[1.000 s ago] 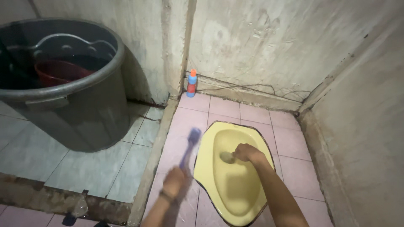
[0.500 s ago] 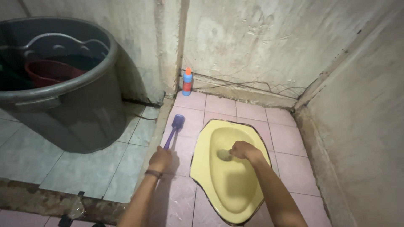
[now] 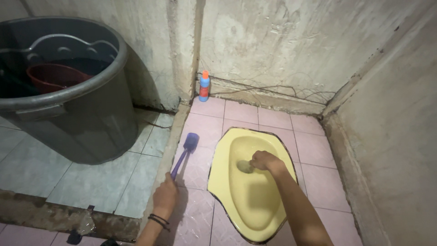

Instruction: The person cleans a squat toilet by scrubbing the bowl with a brush and rinsing the unit with water from a bucket.

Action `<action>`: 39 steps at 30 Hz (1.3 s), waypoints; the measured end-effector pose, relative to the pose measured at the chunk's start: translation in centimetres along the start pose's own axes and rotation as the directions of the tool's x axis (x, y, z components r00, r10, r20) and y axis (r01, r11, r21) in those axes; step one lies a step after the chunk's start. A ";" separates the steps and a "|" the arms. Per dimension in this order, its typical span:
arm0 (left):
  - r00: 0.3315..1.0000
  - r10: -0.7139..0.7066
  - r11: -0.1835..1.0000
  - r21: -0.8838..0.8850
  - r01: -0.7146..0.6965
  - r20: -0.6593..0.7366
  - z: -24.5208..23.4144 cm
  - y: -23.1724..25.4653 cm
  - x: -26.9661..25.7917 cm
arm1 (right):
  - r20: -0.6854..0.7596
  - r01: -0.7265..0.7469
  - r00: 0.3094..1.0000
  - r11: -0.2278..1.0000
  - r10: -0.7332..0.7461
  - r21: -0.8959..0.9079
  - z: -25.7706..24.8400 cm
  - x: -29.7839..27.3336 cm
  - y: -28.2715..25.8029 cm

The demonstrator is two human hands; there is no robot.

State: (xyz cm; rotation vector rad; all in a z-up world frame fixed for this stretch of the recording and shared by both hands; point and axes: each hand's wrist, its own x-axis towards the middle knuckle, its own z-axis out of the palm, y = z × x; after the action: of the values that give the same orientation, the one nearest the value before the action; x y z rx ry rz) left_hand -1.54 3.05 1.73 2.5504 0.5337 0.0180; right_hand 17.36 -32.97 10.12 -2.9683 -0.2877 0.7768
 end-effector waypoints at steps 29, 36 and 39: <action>0.991 0.046 0.998 -0.041 -0.051 -0.128 -0.1 1.6 16.3 | 0.083 -0.063 0.995 0.998 0.061 0.023 -0.3 -1.7 -2.1; 0.997 0.017 1.000 -0.002 -0.017 -0.075 -1.1 2.9 19.6 | 0.065 -0.008 0.998 1.000 0.008 0.009 0.7 -0.5 -1.8; 0.999 -0.030 0.999 -0.022 0.029 -0.040 -1.0 2.5 18.0 | 0.043 -0.020 0.999 1.000 0.019 0.013 0.7 -0.2 -1.7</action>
State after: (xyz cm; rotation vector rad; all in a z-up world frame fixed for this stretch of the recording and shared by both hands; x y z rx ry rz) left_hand 15.86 8.34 2.18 2.5258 0.5837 0.0640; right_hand 16.57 -31.30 9.83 -2.9496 -0.2553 0.8426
